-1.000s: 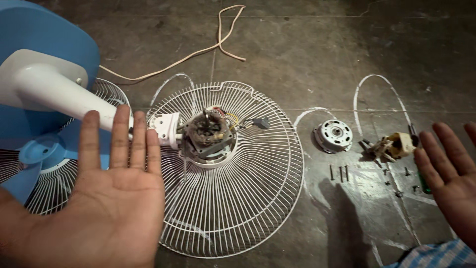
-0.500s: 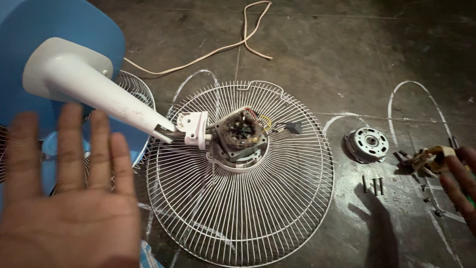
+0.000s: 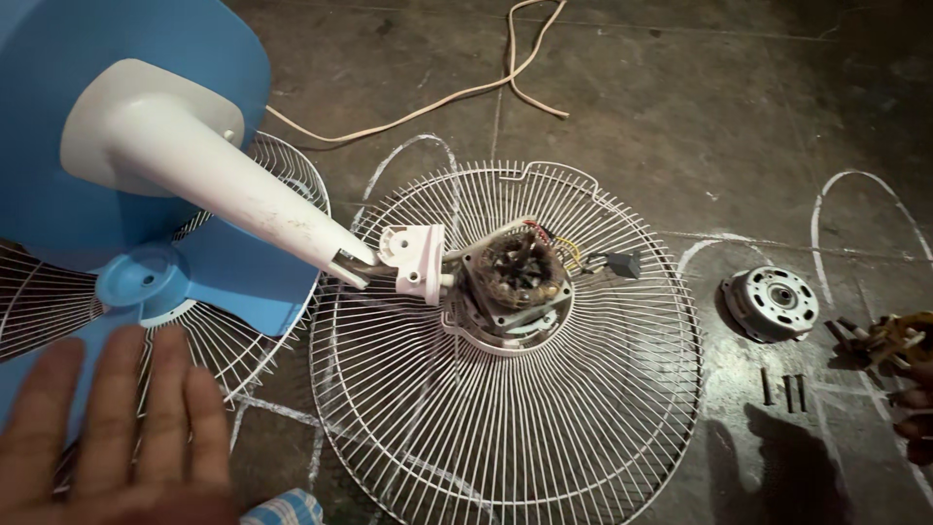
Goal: The person sits on the floor and works on a disassembled electric fan. They handle the motor, fan blades, and cage, then use a screwdriver to tighten screws on the motor housing.
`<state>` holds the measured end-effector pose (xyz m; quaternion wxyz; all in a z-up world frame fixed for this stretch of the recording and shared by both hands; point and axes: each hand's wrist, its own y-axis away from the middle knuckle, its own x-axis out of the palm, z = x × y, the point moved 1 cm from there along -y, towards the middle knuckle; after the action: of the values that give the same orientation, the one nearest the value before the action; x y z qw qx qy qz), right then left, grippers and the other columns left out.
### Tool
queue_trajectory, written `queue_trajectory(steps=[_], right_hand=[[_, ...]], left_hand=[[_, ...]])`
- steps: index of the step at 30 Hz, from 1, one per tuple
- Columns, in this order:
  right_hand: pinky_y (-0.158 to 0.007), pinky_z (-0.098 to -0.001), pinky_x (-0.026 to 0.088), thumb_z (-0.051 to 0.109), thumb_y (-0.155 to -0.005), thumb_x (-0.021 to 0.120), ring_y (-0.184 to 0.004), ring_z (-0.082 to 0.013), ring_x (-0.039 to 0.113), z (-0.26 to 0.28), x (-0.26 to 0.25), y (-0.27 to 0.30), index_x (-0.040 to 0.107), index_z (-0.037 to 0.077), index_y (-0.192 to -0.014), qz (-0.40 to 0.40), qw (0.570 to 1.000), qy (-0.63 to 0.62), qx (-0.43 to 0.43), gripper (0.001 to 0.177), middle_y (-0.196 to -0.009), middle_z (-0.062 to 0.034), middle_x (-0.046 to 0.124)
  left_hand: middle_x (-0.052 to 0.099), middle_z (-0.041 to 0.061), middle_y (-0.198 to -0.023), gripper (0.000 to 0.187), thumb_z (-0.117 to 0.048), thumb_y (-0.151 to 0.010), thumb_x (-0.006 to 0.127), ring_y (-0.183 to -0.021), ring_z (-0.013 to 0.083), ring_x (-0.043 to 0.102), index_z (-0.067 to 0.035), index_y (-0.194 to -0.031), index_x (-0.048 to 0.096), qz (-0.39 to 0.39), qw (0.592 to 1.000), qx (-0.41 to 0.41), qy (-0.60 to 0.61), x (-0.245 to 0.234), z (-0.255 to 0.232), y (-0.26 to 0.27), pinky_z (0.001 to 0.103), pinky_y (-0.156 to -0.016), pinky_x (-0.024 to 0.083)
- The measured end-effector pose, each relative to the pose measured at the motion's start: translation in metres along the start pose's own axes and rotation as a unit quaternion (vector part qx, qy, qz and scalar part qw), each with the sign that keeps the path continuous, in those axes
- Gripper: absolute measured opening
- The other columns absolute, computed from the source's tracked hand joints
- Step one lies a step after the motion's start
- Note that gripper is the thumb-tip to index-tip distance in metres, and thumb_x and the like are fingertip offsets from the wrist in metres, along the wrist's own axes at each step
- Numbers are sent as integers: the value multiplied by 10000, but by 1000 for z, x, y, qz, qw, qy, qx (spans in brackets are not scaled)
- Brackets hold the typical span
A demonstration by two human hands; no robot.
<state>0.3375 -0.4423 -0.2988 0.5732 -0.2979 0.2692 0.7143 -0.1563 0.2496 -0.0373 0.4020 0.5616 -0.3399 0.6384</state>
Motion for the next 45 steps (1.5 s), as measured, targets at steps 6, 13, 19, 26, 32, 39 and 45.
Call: queue_trajectory(steps=[6, 13, 19, 26, 32, 39, 45], right_hand=[[-651, -426, 465, 308, -1008, 571, -837, -283, 570, 34, 10, -5, 596, -3, -1433, 12, 999, -29, 26, 527, -1129, -201, 658], [-560, -445, 529, 360, -986, 636, -689, -308, 670, 73, 32, 31, 643, -16, -1423, -37, 997, -23, 60, 577, -1020, -242, 754], [-492, -545, 586, 353, -1026, 642, -654, -398, 658, 55, 38, -13, 507, 12, -1580, 36, 992, 2, 118, 664, -1102, -306, 709], [-431, -538, 580, 317, -1057, 610, -566, -388, 587, 40, 54, -10, 540, -1, -1516, 23, 995, -16, 100, 562, -1039, -304, 690], [-384, -534, 556, 312, -1100, 586, -523, -378, 599, 50, 56, -12, 548, -35, -1446, 31, 994, -75, 73, 492, -986, -301, 669], [-518, -440, 573, 262, -1025, 644, -699, -364, 734, 146, 73, 46, 650, -81, -1407, 19, 990, -131, 48, 514, -1004, -285, 721], [-764, -367, 631, 166, -934, 756, -849, -270, 783, 303, 111, 158, 733, -53, -1109, -98, 987, -41, -121, 282, -904, -231, 771]], left_hand=[[461, 276, -1477, 584, -312, -999, 592, -1400, 411, 478, 24, -1451, 438, -233, 919, 187, -257, 20, 5, -35, 529, -1156, 380], [272, 356, -1553, 948, -304, -870, 775, -1493, 462, 326, 94, -1528, 221, -423, 713, 228, -512, 50, 25, -125, 474, -1230, 320], [619, 125, -1379, 649, -316, -856, 746, -1270, 294, 607, -59, -1409, 524, -229, 821, 161, -498, -2, 26, -172, 449, -1072, 475], [671, 66, -1251, 568, -380, -822, 772, -1151, 241, 638, -104, -1295, 621, -229, 801, 161, -529, -5, 27, -180, 478, -933, 502], [688, 62, -1223, 559, -391, -800, 796, -1134, 238, 669, -90, -1246, 643, -240, 771, 191, -559, 19, 25, -186, 493, -928, 554], [716, 56, -1186, 496, -357, -840, 775, -1081, 204, 673, -72, -1224, 644, -193, 735, 170, -628, 12, 29, -203, 431, -898, 536], [717, 104, -1160, 457, -325, -885, 737, -1062, 209, 683, -9, -1205, 650, -173, 736, 117, -644, 0, 23, -196, 414, -915, 548]])
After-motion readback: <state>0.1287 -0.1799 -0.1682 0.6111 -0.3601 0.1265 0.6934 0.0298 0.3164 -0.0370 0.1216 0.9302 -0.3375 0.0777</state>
